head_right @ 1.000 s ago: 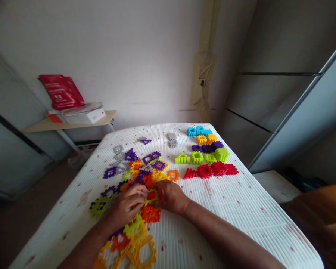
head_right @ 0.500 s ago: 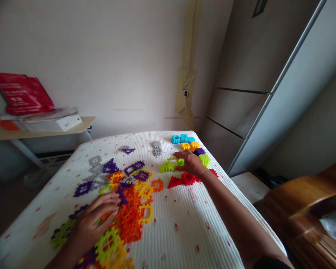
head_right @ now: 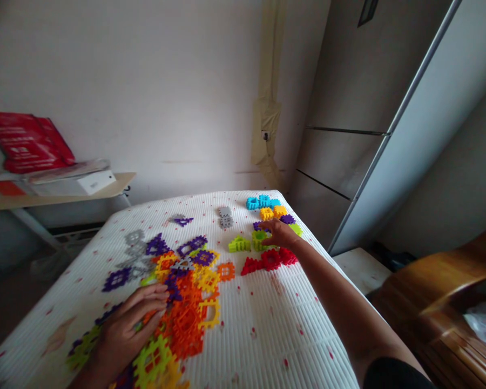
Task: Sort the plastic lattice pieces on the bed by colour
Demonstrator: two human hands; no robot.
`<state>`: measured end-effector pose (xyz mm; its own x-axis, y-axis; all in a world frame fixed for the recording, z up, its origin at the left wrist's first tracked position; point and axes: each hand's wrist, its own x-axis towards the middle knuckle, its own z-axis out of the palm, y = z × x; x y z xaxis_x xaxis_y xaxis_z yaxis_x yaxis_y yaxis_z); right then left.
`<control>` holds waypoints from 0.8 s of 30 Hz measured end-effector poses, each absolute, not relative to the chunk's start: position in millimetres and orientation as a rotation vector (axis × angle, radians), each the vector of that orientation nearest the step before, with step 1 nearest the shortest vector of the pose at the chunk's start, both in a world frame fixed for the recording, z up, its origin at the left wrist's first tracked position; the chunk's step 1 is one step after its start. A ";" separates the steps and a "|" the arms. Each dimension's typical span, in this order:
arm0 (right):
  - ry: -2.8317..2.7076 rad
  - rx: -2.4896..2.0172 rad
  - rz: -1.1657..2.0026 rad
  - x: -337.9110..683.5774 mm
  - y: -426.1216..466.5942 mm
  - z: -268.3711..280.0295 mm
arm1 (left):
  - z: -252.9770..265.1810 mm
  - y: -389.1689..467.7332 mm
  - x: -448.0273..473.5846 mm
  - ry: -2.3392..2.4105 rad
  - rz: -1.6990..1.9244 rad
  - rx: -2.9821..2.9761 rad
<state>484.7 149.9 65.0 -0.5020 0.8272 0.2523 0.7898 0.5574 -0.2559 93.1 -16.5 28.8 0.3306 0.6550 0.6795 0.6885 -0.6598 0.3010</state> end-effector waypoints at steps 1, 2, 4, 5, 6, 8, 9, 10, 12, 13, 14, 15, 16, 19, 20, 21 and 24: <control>-2.449 -1.332 0.142 484.6 150.2 64.4 | 28.9 -16.4 93.4 -1.277 -1.267 -2.531; -2.449 -1.337 0.134 484.3 150.4 63.8 | 29.3 -16.5 93.7 -1.277 -1.276 -2.530; -2.456 -1.335 0.128 483.6 150.7 63.0 | 31.2 -17.1 94.9 -1.287 -1.289 -2.534; -2.462 -1.331 0.132 483.4 150.8 62.9 | 32.8 -17.8 95.7 -1.299 -1.297 -2.535; -2.466 -1.326 0.137 483.6 150.8 63.1 | 34.8 -18.7 96.3 -1.316 -1.308 -2.538; -2.466 -1.312 0.132 484.8 150.5 64.7 | 40.1 -20.8 96.0 -1.376 -1.357 -2.534; -2.459 -1.296 0.116 485.6 150.1 66.3 | 43.1 -21.6 94.4 -1.423 -1.402 -2.519; -2.446 -1.272 0.087 486.0 149.2 68.3 | 46.1 -22.2 91.4 -1.483 -1.466 -2.489; -2.400 -1.201 -0.001 484.3 144.6 73.4 | 51.8 -22.3 80.5 -1.649 -1.652 -2.349; -2.376 -1.167 -0.041 481.4 140.0 75.9 | 54.1 -21.8 72.6 -1.751 -1.753 -2.235; -2.354 -1.129 -0.070 476.7 133.4 78.0 | 55.9 -21.1 63.6 -1.862 -1.828 -2.100; -2.334 -1.086 -0.088 470.1 124.6 79.2 | 57.2 -20.3 54.0 -1.982 -1.859 -1.968; -2.318 -1.040 -0.093 461.7 113.8 79.3 | 57.9 -19.2 44.4 -2.101 -1.843 -1.854; -2.328 -0.901 -0.042 429.2 73.8 71.0 | 56.5 -15.3 22.1 -2.422 -1.559 -1.729; -2.369 -0.853 -0.015 417.6 60.4 65.8 | 55.1 -13.8 18.0 -2.487 -1.461 -1.748; -2.414 -0.810 0.009 406.7 48.0 59.9 | 53.4 -12.4 15.4 -2.532 -1.382 -1.784; -2.532 -0.687 0.038 382.3 20.9 41.4 | 48.5 -10.2 12.2 -2.605 -1.227 -1.919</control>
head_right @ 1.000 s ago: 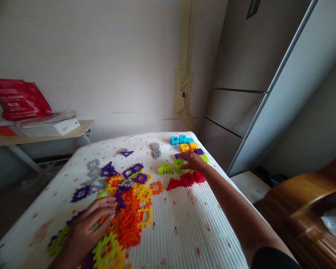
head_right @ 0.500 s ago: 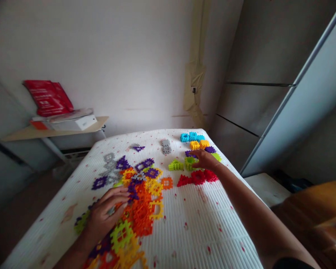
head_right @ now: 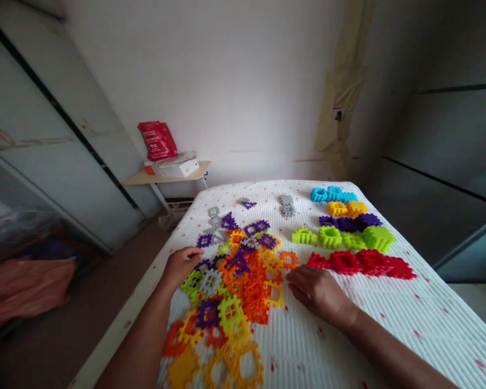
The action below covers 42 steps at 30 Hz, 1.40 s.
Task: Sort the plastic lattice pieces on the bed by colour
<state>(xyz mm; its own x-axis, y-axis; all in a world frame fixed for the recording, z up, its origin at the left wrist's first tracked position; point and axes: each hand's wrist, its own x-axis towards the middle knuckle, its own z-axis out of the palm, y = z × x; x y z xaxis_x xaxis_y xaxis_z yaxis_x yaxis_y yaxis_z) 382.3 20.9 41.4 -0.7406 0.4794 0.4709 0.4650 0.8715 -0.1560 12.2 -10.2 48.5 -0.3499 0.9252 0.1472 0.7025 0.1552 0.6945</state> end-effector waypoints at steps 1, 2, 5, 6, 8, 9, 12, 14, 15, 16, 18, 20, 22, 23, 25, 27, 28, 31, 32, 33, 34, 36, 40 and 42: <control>-2.556 -0.656 0.040 377.6 15.8 35.7 | 47.6 -10.7 10.7 2.110 0.948 1.574; -2.570 -0.633 0.040 374.6 12.5 30.4 | 47.3 -12.1 8.4 2.094 0.897 1.579; -2.584 -0.594 0.040 372.3 11.3 16.6 | 49.7 -21.2 -3.5 2.040 0.754 1.575; -2.584 -0.592 0.042 372.8 12.7 12.7 | 51.2 -25.2 -8.0 2.018 0.707 1.572; -2.578 -0.606 0.055 373.9 15.8 6.8 | 54.1 -32.9 -15.2 1.978 0.617 1.561; -2.576 -0.611 0.063 374.2 17.0 5.0 | 55.1 -35.8 -17.3 1.963 0.576 1.555; -2.568 -0.626 0.083 373.4 18.2 4.0 | 54.8 -39.0 -16.8 1.951 0.485 1.538; -2.567 -0.633 0.091 372.3 17.8 5.3 | 52.5 -37.5 -13.0 1.960 0.446 1.528; -2.565 -0.638 0.093 371.9 17.6 5.8 | 51.2 -36.4 -11.1 1.964 0.429 1.523; -2.561 -0.645 0.094 371.7 17.4 6.2 | 50.1 -35.3 -9.3 1.965 0.414 1.521; -2.550 -0.653 0.089 371.4 17.1 6.3 | 48.7 -34.0 -6.6 1.956 0.387 1.523; -2.538 -0.662 0.084 371.0 16.6 6.2 | 48.9 -33.9 -4.8 1.931 0.364 1.539; -2.533 -0.676 0.082 370.2 16.2 6.2 | 50.1 -34.2 -3.6 1.895 0.348 1.567; -2.537 -0.686 0.083 369.7 16.3 6.1 | 50.6 -34.2 -3.4 1.878 0.344 1.580; -2.556 -0.704 0.089 368.6 17.1 5.5 | 51.1 -33.7 -3.6 1.834 0.340 1.614; -2.581 -0.726 0.095 367.9 18.5 3.9 | 50.6 -33.0 -4.4 1.818 0.359 1.625; -2.594 -0.737 0.098 367.8 19.2 3.0 | 50.4 -32.9 -5.0 1.820 0.375 1.614; -2.615 -0.772 0.091 367.7 20.2 0.6 | 52.3 -34.4 -6.6 1.820 0.431 1.531; -2.614 -0.778 0.083 367.7 20.2 0.4 | 54.4 -35.4 -7.2 1.816 0.460 1.499; -2.611 -0.782 0.077 367.7 20.1 0.5 | 57.1 -36.4 -8.0 1.808 0.501 1.472; -2.608 -0.783 0.072 367.6 19.9 0.9 | 60.5 -37.4 -8.7 1.804 0.552 1.448; -2.609 -0.789 0.071 367.5 19.6 2.1 | 68.3 -38.8 -9.5 1.826 0.687 1.406; -2.604 -0.808 0.062 367.1 19.6 3.4 | 81.3 -37.3 -4.5 1.884 1.057 1.256; -2.601 -0.817 0.055 366.9 19.8 2.7 | 83.1 -34.9 1.5 1.885 1.182 1.180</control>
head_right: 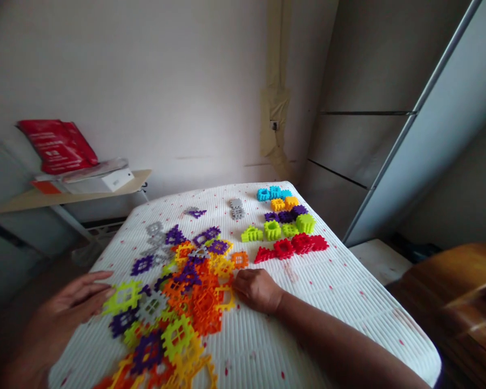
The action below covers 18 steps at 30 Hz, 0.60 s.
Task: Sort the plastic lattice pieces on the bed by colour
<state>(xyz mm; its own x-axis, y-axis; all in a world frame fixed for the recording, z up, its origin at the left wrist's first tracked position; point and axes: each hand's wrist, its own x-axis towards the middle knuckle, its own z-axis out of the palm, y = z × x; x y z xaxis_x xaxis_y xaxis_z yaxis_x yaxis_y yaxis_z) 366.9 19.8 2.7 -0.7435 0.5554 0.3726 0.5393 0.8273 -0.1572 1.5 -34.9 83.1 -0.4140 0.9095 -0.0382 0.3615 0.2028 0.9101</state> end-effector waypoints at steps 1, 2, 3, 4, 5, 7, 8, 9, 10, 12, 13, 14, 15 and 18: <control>-2.601 -0.823 0.054 366.9 19.9 2.2 | 82.5 -33.4 5.3 1.881 1.223 1.166; -2.600 -0.825 0.056 366.9 20.1 1.7 | 80.9 -31.9 9.6 1.873 1.258 1.169; -2.598 -0.824 0.059 367.0 20.3 1.2 | 78.6 -30.4 14.4 1.857 1.287 1.182; -2.598 -0.820 0.063 367.1 20.5 0.8 | 75.9 -29.1 20.0 1.841 1.316 1.198; -2.597 -0.816 0.064 367.1 20.6 0.5 | 73.0 -28.1 26.3 1.824 1.329 1.222; -2.600 -0.803 0.068 367.3 20.7 0.2 | 67.7 -27.2 41.3 1.824 1.348 1.292; -2.602 -0.801 0.071 367.4 20.7 0.2 | 65.4 -27.3 49.7 1.834 1.340 1.358; -2.602 -0.801 0.076 367.6 20.5 0.1 | 63.3 -27.5 58.3 1.850 1.368 1.451; -2.601 -0.799 0.083 367.7 20.4 0.0 | 61.3 -27.6 66.8 1.867 1.379 1.583; -2.590 -0.796 0.107 367.9 20.2 -0.2 | 57.0 -27.4 82.3 1.780 1.320 1.936; -2.583 -0.792 0.121 368.0 20.1 -0.1 | 54.7 -27.0 88.7 1.704 1.244 2.084; -2.575 -0.786 0.137 368.1 20.0 0.2 | 52.3 -26.6 94.1 1.634 1.160 2.197; -2.565 -0.780 0.156 368.2 19.9 1.0 | 49.9 -26.2 98.4 1.569 1.096 2.286; -2.525 -0.785 0.246 368.3 19.4 5.8 | 44.7 -26.7 105.2 1.424 0.945 2.425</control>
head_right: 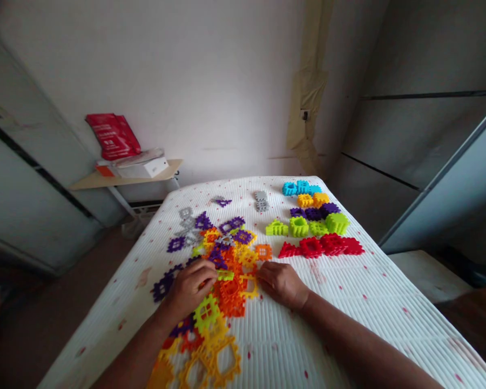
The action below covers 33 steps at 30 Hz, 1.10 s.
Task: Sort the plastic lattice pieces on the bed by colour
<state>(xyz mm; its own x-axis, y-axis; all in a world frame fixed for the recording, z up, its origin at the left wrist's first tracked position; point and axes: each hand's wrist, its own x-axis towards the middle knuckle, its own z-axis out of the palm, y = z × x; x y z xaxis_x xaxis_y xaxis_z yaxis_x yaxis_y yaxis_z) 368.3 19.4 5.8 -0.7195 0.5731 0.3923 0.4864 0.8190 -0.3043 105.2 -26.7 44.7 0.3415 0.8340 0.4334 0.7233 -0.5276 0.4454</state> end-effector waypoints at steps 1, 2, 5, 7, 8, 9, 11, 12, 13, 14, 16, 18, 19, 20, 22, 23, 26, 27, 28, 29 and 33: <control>-2.502 -0.794 0.291 368.2 19.4 7.9 | 43.9 -27.6 105.9 1.388 0.903 2.439; -2.474 -0.807 0.340 367.8 19.4 10.0 | 43.6 -28.6 106.1 1.357 0.861 2.439; -2.369 -0.826 0.466 363.7 20.5 14.8 | 45.0 -32.0 105.2 1.295 0.769 2.387; -2.302 -0.810 0.536 357.5 21.2 17.6 | 46.9 -33.2 104.3 1.286 0.759 2.332; -2.281 -0.792 0.569 353.3 21.4 19.4 | 48.0 -33.3 103.8 1.291 0.766 2.309; -2.271 -0.770 0.599 348.3 21.3 21.7 | 48.9 -33.1 103.2 1.304 0.774 2.292; -2.291 -0.731 0.641 337.0 20.5 27.9 | 50.2 -31.6 101.4 1.350 0.785 2.288; -2.318 -0.722 0.648 331.0 19.8 31.7 | 50.5 -30.4 100.1 1.385 0.791 2.300; -2.352 -0.726 0.646 324.8 19.1 35.6 | 50.5 -29.0 98.6 1.429 0.798 2.315; -2.393 -0.737 0.636 318.8 18.4 39.5 | 50.2 -27.5 96.8 1.485 0.804 2.325; -2.491 -0.777 0.587 307.3 17.3 46.3 | 48.8 -24.5 92.7 1.625 0.804 2.322; -2.588 -0.846 0.502 297.3 16.6 50.9 | 46.6 -22.0 88.7 1.757 0.788 2.286; -2.629 -0.886 0.457 292.9 16.4 52.4 | 45.3 -21.0 87.1 1.804 0.777 2.267; -2.660 -0.924 0.416 289.1 16.2 53.3 | 44.0 -20.2 85.8 1.836 0.769 2.251; -2.706 -0.974 0.359 282.8 15.8 54.3 | 41.8 -19.1 84.0 1.870 0.767 2.231; -2.724 -0.981 0.341 280.5 15.6 54.8 | 40.8 -18.7 83.4 1.875 0.775 2.223; -2.753 -0.952 0.317 278.2 17.3 59.1 | 38.0 -16.9 81.0 1.855 0.813 2.195; -2.749 -0.922 0.324 279.9 19.3 62.3 | 36.7 -16.0 79.7 1.839 0.824 2.187; -2.733 -0.886 0.338 283.6 22.4 66.6 | 35.3 -14.9 78.2 1.838 0.851 2.175; -2.708 -0.849 0.356 289.7 26.6 72.0 | 33.7 -13.8 76.6 1.831 0.867 2.166; -2.549 -0.833 0.371 343.1 54.2 98.9 | 28.2 -10.3 72.0 1.845 0.938 2.126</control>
<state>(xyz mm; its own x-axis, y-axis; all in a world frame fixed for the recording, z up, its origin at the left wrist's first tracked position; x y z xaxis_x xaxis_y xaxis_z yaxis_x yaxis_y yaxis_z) 343.1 54.2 98.9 -0.7265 0.6101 0.3162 0.4948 0.7838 -0.3753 72.0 -10.3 28.2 0.0341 0.9392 0.3417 0.8296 -0.2172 0.5143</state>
